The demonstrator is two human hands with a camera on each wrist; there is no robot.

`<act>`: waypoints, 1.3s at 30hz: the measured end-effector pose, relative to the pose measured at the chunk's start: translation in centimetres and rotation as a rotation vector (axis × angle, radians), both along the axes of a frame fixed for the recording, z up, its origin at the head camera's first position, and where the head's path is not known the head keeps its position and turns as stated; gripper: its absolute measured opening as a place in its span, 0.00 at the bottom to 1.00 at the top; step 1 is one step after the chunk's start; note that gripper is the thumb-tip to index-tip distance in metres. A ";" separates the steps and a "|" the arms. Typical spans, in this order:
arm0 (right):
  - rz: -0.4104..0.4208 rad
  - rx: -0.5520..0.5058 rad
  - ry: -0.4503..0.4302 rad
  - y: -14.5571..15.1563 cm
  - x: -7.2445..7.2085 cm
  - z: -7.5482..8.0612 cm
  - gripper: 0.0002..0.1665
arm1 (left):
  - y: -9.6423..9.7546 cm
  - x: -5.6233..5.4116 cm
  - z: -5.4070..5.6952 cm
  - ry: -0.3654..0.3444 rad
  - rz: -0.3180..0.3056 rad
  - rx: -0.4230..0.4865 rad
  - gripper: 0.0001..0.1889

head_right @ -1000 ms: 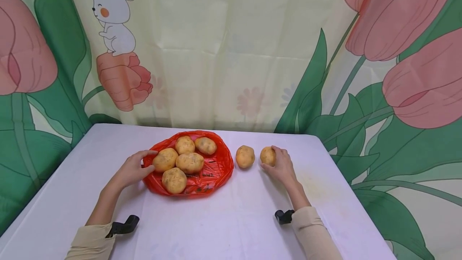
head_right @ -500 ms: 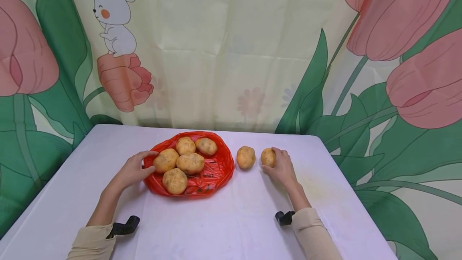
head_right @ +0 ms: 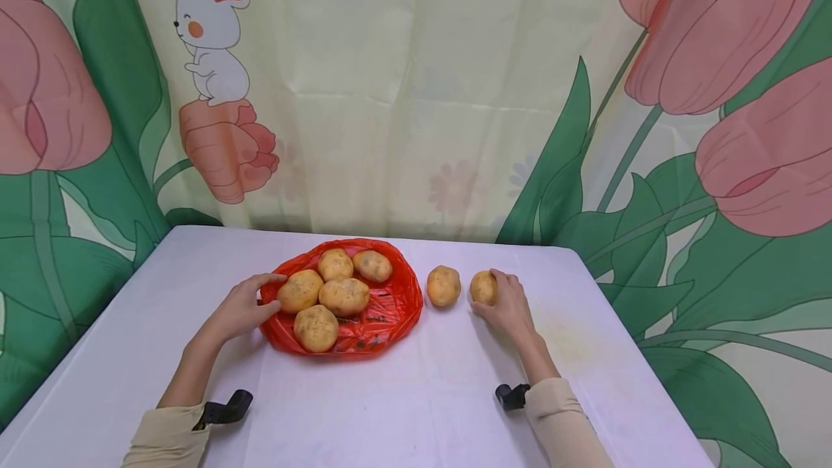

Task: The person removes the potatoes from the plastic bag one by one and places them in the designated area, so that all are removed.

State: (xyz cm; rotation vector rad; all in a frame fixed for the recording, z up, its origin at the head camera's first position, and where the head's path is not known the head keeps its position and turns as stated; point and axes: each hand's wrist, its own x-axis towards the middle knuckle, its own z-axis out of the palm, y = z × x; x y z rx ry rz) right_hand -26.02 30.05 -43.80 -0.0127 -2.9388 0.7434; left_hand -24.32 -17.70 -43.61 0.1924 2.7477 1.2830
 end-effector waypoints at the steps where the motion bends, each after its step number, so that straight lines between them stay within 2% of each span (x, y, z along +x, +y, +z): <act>1: -0.003 0.000 -0.003 0.0 0.0 0.0 0.49 | 0.0 0.0 0.0 -0.003 0.001 0.000 0.28; 16: -0.036 -0.046 -0.008 -0.3 0.2 -0.1 0.48 | 0.1 0.0 0.0 -0.010 0.008 -0.002 0.28; 22: -0.053 -0.063 0.041 -0.7 0.7 -0.2 0.48 | 0.1 0.0 0.0 -0.009 0.011 -0.004 0.28; 30: -0.079 -0.098 0.147 -1.4 1.4 0.1 0.46 | 0.2 -0.1 0.0 -0.021 0.015 -0.009 0.28; 39: -0.071 -0.162 0.168 -3.0 2.1 0.7 0.46 | 0.1 -0.1 0.0 -0.014 0.011 -0.014 0.28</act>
